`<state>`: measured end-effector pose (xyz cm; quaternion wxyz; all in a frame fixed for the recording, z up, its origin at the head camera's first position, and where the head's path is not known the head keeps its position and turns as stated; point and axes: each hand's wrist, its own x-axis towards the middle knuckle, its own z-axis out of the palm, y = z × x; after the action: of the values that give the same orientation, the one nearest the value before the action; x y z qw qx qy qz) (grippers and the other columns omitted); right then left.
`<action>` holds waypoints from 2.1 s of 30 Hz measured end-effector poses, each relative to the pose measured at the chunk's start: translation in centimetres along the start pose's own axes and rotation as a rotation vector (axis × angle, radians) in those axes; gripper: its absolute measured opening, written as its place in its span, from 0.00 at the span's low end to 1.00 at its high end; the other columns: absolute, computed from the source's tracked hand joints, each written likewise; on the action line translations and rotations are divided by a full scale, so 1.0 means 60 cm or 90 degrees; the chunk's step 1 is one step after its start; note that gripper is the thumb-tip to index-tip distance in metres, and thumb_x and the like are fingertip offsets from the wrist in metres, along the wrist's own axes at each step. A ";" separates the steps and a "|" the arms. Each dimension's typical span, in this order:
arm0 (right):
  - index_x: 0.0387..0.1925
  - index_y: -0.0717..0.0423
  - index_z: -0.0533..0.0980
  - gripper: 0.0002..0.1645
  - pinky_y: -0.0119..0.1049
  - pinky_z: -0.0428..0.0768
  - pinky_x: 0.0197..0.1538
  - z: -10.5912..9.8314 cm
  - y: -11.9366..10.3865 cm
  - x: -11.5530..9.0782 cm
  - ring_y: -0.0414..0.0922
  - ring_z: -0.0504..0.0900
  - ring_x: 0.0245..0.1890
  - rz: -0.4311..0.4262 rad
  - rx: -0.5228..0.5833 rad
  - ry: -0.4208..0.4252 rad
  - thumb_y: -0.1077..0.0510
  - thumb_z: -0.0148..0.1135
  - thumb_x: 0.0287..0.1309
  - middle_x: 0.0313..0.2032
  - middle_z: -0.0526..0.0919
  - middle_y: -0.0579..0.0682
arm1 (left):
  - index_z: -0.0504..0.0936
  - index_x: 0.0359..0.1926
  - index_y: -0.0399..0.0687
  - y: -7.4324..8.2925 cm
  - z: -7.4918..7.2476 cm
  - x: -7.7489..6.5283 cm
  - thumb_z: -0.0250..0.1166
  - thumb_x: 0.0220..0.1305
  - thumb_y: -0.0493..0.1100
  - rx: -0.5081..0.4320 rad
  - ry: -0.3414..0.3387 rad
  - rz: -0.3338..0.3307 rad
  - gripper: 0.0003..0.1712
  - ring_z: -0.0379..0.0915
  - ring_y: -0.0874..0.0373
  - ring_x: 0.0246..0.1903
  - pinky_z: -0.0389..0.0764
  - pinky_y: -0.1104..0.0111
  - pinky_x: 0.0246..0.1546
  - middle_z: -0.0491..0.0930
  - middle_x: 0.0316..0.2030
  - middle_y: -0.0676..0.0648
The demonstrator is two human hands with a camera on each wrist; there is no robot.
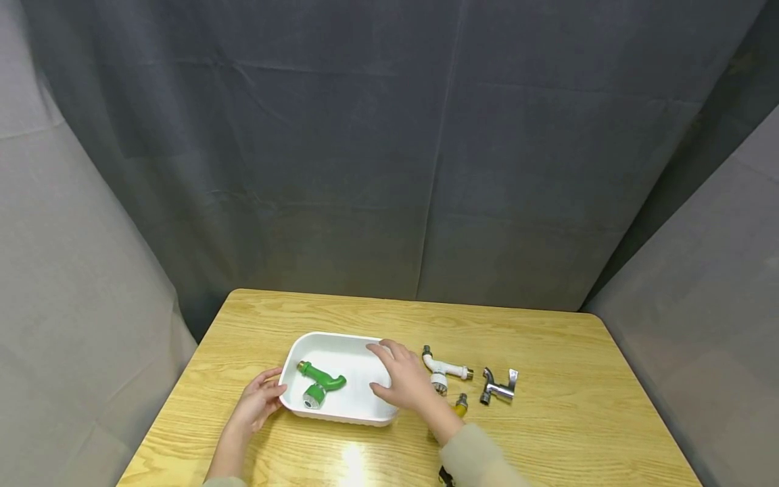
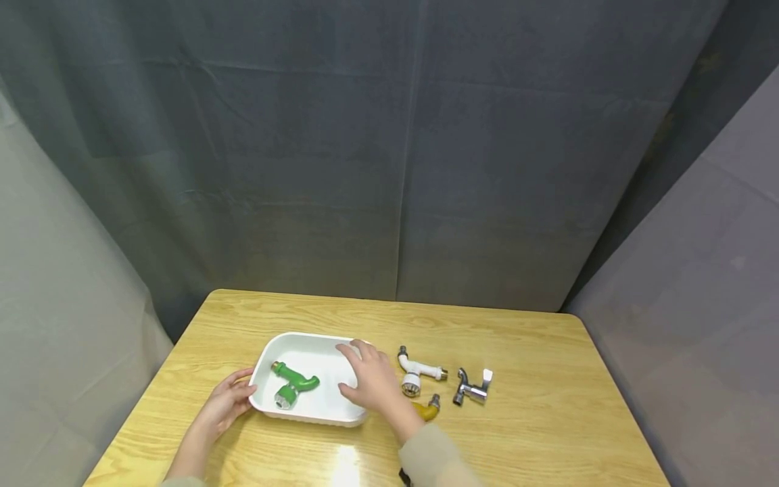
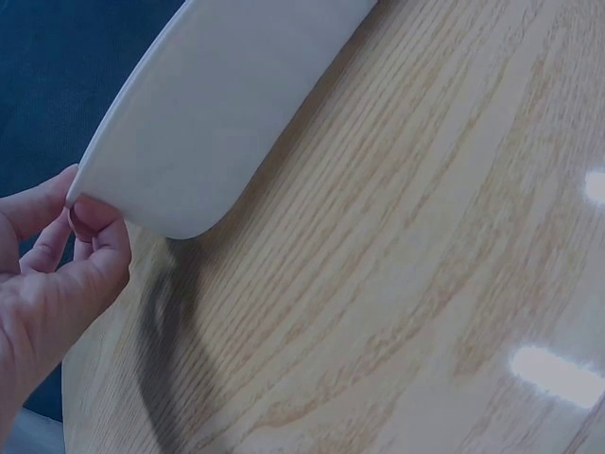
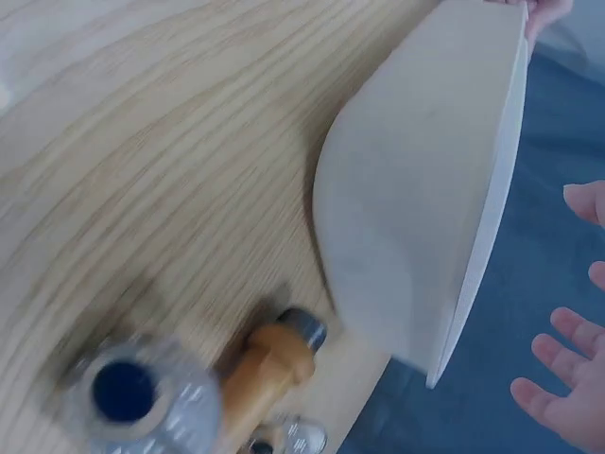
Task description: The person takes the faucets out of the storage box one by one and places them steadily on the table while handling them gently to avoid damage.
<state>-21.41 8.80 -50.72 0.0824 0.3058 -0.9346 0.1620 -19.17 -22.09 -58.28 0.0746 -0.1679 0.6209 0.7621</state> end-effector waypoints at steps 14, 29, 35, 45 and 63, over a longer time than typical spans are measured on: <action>0.66 0.39 0.55 0.47 0.47 0.69 0.53 0.053 -0.058 0.047 0.49 0.64 0.59 -0.009 -0.047 -0.102 0.37 0.63 0.46 0.61 0.63 0.52 | 0.60 0.61 0.33 0.000 0.000 -0.001 0.56 0.58 0.27 -0.005 0.002 0.004 0.29 0.71 0.56 0.34 0.75 0.69 0.33 0.73 0.35 0.44; 0.66 0.36 0.55 0.48 0.44 0.69 0.54 0.102 -0.095 0.074 0.48 0.64 0.58 -0.020 -0.107 -0.134 0.33 0.61 0.44 0.61 0.62 0.50 | 0.60 0.61 0.34 0.003 0.001 -0.004 0.56 0.59 0.28 -0.005 -0.005 0.000 0.29 0.71 0.56 0.34 0.75 0.69 0.34 0.73 0.36 0.44; 0.66 0.36 0.55 0.48 0.45 0.67 0.55 0.112 -0.099 0.078 0.48 0.64 0.58 -0.015 -0.123 -0.148 0.30 0.59 0.44 0.60 0.62 0.49 | 0.60 0.61 0.34 0.003 0.002 -0.003 0.55 0.58 0.27 -0.013 -0.004 -0.003 0.29 0.71 0.55 0.34 0.75 0.68 0.33 0.73 0.36 0.43; 0.64 0.35 0.58 0.47 0.45 0.69 0.54 0.124 -0.107 0.095 0.47 0.66 0.57 -0.039 -0.135 -0.160 0.29 0.61 0.42 0.58 0.65 0.48 | 0.59 0.62 0.34 0.003 -0.001 -0.002 0.56 0.58 0.28 -0.003 -0.009 -0.002 0.30 0.72 0.54 0.36 0.75 0.68 0.35 0.73 0.38 0.43; 0.65 0.29 0.58 0.43 0.43 0.67 0.57 0.149 -0.112 0.112 0.44 0.64 0.60 0.002 -0.111 -0.256 0.28 0.57 0.46 0.61 0.64 0.43 | 0.59 0.62 0.33 0.003 0.001 -0.005 0.55 0.59 0.28 0.009 -0.008 0.006 0.29 0.71 0.55 0.34 0.75 0.69 0.34 0.73 0.39 0.41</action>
<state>-23.25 -3.14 -55.70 -0.0795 0.3222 -0.9432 0.0168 -18.95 -22.03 -58.03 0.0759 -0.1593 0.6265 0.7592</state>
